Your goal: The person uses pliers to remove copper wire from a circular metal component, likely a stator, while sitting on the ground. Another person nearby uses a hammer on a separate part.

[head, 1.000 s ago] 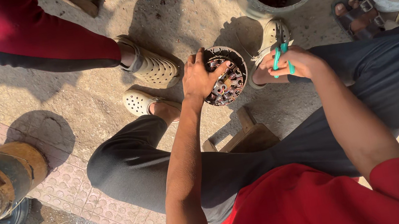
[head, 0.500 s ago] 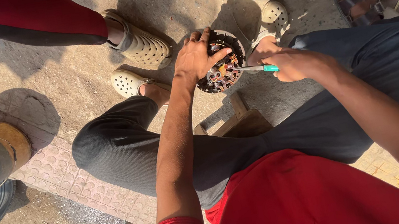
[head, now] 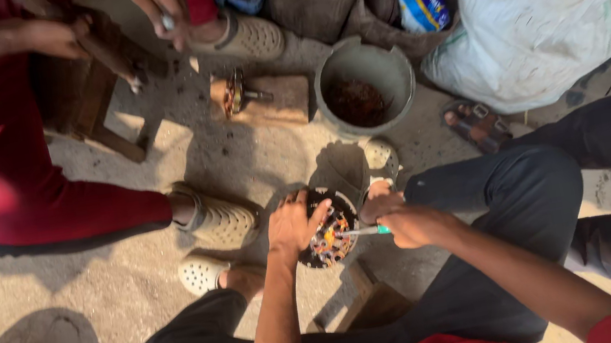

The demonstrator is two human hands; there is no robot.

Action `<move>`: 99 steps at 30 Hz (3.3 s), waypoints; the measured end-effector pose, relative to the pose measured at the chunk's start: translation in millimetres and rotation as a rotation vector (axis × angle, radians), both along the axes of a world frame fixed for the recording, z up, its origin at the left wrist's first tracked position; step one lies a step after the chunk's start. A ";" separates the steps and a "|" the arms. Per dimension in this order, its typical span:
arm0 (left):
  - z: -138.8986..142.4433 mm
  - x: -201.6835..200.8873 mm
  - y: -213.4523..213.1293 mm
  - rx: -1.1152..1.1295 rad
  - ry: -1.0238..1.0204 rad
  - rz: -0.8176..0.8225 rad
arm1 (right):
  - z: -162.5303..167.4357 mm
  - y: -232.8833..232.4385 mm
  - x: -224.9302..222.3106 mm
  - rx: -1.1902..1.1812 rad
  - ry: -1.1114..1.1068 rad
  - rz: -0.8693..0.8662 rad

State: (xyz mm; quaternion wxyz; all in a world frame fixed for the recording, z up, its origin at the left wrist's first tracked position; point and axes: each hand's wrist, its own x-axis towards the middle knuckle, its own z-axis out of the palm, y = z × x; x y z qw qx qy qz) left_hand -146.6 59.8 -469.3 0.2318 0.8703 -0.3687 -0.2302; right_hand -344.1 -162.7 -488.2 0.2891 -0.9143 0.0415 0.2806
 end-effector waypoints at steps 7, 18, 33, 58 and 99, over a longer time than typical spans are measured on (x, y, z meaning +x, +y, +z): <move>-16.8 12.4 -5.0 0.204 0.025 -0.011 | -4.3 22.0 16.1 -0.070 -0.158 0.167; -35.9 13.4 4.5 0.257 0.267 0.207 | 62.8 35.8 29.9 -0.065 -0.065 0.181; -6.0 -10.6 2.4 -0.012 0.258 0.341 | 31.2 40.3 -7.2 0.054 -0.336 -0.135; 2.4 -11.7 3.0 -0.054 0.305 0.317 | 5.7 15.0 9.8 0.231 0.481 -0.319; 8.6 -33.3 1.8 0.099 0.206 0.634 | 58.8 -26.9 61.1 -0.154 0.392 -0.168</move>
